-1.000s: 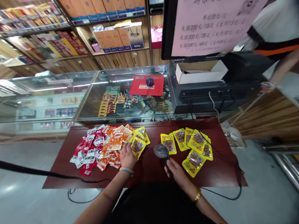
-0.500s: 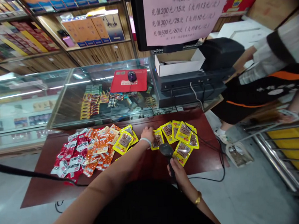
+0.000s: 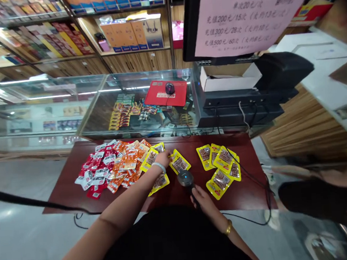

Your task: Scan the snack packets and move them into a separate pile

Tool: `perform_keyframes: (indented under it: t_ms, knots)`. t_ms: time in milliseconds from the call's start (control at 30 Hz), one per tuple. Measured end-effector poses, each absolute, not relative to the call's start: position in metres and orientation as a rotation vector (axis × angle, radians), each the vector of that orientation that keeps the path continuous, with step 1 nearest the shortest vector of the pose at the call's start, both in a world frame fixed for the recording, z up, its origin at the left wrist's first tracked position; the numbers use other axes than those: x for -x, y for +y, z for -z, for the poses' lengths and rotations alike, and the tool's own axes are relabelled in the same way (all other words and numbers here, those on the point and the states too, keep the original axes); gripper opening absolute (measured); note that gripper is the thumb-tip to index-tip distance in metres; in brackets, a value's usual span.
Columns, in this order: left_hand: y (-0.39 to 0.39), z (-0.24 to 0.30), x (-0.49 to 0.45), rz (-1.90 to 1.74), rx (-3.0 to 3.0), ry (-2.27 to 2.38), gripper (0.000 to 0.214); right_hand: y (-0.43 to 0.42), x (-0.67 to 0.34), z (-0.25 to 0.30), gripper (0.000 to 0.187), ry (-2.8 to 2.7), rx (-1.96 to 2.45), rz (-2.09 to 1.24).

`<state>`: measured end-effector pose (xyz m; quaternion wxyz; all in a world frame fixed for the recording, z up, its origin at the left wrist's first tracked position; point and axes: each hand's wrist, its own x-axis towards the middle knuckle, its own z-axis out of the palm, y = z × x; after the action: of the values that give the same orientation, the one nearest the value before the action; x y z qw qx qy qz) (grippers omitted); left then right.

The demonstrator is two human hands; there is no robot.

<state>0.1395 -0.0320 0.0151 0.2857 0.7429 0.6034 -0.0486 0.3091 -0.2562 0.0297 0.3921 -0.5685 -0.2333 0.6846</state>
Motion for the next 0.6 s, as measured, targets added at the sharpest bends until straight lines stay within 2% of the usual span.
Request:
perform_keyframes:
  t_ms: [300, 600]
  knots:
    - [-0.036, -0.036, -0.085, -0.225, -1.900, 1.642, 0.016, -0.241, -0.294, -0.052, 0.055, -0.692, 1.390, -1.798]
    - [-0.053, -0.042, -0.041, -0.287, -1.756, 1.708, 0.013, -0.227, -0.281, -0.056, 0.058, -0.862, 1.298, -1.902]
